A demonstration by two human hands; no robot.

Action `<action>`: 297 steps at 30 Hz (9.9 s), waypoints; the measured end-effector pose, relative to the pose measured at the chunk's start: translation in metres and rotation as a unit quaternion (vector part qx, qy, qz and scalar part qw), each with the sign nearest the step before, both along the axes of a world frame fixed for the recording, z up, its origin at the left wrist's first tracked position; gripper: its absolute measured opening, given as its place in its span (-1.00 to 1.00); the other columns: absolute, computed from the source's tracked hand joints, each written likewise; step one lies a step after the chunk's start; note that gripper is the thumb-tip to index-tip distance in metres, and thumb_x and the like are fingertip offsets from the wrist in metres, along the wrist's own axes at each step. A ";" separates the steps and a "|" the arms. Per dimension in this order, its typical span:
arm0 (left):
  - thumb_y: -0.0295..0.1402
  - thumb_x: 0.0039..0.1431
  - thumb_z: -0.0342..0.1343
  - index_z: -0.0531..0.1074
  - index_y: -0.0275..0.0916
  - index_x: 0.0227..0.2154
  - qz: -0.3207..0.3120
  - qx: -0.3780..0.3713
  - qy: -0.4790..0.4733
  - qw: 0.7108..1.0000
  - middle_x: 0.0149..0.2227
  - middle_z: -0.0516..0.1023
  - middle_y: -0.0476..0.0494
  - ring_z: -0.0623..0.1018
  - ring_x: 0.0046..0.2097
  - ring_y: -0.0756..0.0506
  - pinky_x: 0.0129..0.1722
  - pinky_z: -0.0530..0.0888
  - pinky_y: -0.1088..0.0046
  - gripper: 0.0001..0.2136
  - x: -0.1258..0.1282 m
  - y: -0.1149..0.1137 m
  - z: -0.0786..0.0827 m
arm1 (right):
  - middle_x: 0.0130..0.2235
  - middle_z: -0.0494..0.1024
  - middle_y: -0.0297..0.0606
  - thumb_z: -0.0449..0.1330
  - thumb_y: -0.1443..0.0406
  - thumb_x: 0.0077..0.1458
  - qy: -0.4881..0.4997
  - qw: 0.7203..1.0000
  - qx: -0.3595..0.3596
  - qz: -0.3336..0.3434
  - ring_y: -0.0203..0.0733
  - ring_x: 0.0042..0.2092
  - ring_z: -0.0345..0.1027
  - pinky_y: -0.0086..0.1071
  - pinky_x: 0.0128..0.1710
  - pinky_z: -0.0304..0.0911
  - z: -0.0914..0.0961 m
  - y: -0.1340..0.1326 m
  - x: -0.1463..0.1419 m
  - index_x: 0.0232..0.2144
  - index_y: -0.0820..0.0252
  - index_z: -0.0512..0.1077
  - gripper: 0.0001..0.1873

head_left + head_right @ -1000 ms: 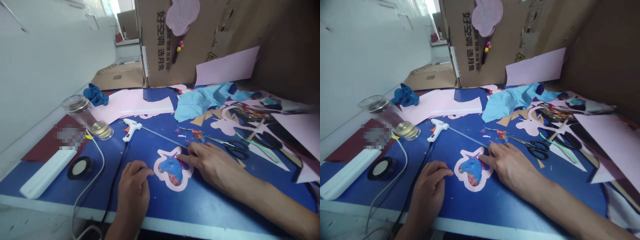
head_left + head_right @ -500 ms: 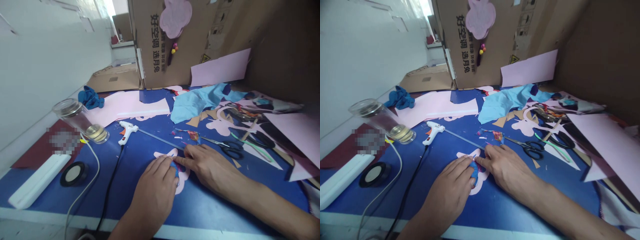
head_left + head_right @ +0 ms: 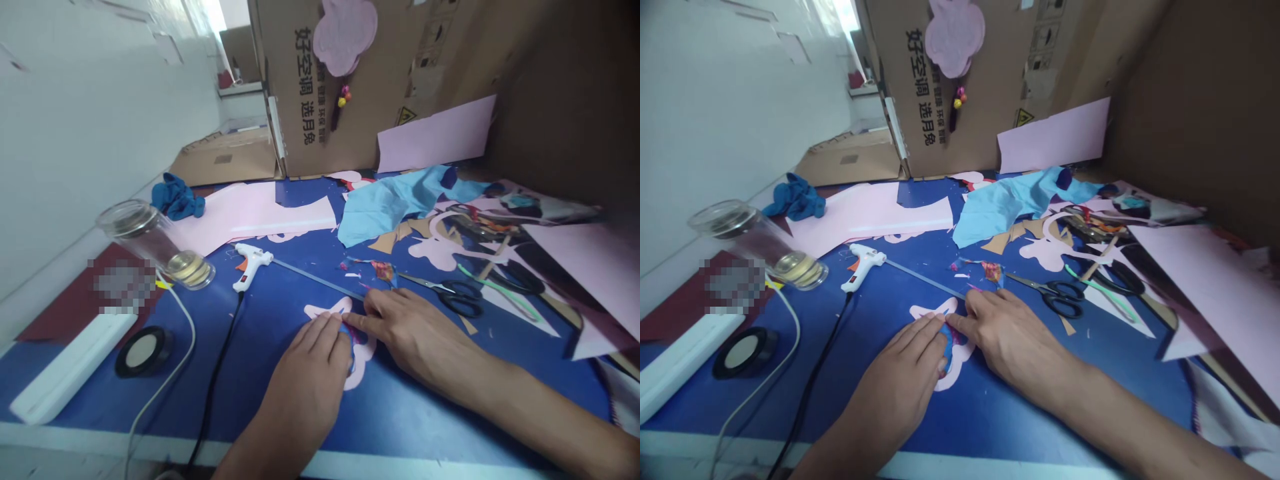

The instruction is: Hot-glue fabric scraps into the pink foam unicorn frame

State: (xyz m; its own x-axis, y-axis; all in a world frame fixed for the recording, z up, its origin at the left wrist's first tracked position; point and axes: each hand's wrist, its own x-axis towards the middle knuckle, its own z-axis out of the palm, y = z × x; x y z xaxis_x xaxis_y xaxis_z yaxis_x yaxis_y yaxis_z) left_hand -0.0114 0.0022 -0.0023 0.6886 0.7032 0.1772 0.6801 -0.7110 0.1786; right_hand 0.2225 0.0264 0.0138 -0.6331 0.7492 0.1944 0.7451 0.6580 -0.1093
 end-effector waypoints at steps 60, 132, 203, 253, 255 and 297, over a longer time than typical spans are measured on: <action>-0.74 0.14 0.00 0.53 -0.33 0.09 0.010 0.036 -0.066 0.997 0.22 0.61 -0.35 0.58 0.27 -0.30 0.29 0.55 0.08 -0.51 0.002 0.005 -0.005 | -0.24 0.52 -0.34 0.48 0.18 0.01 0.567 0.660 -0.468 -0.154 -0.23 -0.19 0.49 -0.23 -0.06 0.49 0.022 0.053 -0.008 -0.21 0.13 0.52 -0.67; -0.66 0.27 0.10 0.54 -0.33 0.09 0.012 0.060 -0.081 0.995 0.17 0.64 -0.36 0.59 0.24 -0.33 0.25 0.58 0.06 -0.63 0.002 0.003 -0.012 | -0.17 0.57 -0.30 0.50 0.11 0.00 0.520 0.718 -0.442 -0.138 -0.19 -0.22 0.40 -0.27 -0.13 0.36 0.016 0.025 -0.006 -0.25 0.12 0.58 -0.68; -0.71 0.25 0.03 0.52 -0.34 0.13 0.015 0.066 -0.082 0.994 0.23 0.60 -0.36 0.57 0.28 -0.34 0.25 0.58 0.04 -0.56 0.001 0.001 -0.015 | -0.13 0.60 -0.24 0.34 0.26 0.06 0.502 0.766 -0.377 -0.140 -0.07 -0.09 0.54 -0.21 -0.16 0.57 0.013 0.059 -0.018 -0.19 0.07 0.57 -0.79; -0.72 0.18 0.06 0.50 -0.35 0.15 0.020 0.052 -0.104 0.993 0.21 0.62 -0.35 0.57 0.27 -0.31 0.25 0.58 0.06 -0.52 0.002 0.001 -0.012 | -0.11 0.69 -0.30 0.09 0.37 0.41 0.321 0.906 -0.267 -0.072 -0.12 -0.08 0.55 -0.25 -0.04 0.41 0.013 0.009 -0.012 -0.05 0.03 0.59 -0.72; -0.73 0.18 0.04 0.48 -0.32 0.17 0.024 0.046 -0.109 0.993 0.20 0.63 -0.31 0.57 0.27 -0.29 0.25 0.58 0.08 -0.48 0.003 0.001 -0.012 | -0.03 0.69 -0.26 0.06 0.42 0.41 0.303 0.922 -0.234 -0.055 -0.11 0.00 0.55 -0.21 0.07 0.39 0.013 0.007 -0.011 0.01 0.03 0.61 -0.64; -0.74 0.20 -0.04 0.31 -0.37 0.37 0.031 0.065 -0.097 0.993 0.28 0.56 -0.43 0.56 0.30 -0.31 0.23 0.61 0.04 -0.35 0.001 -0.001 -0.019 | -0.11 0.58 -0.16 -0.01 0.41 0.48 0.276 0.943 -0.181 -0.038 -0.12 -0.12 0.52 -0.24 -0.08 0.45 0.006 -0.002 -0.006 0.04 0.02 0.67 -0.55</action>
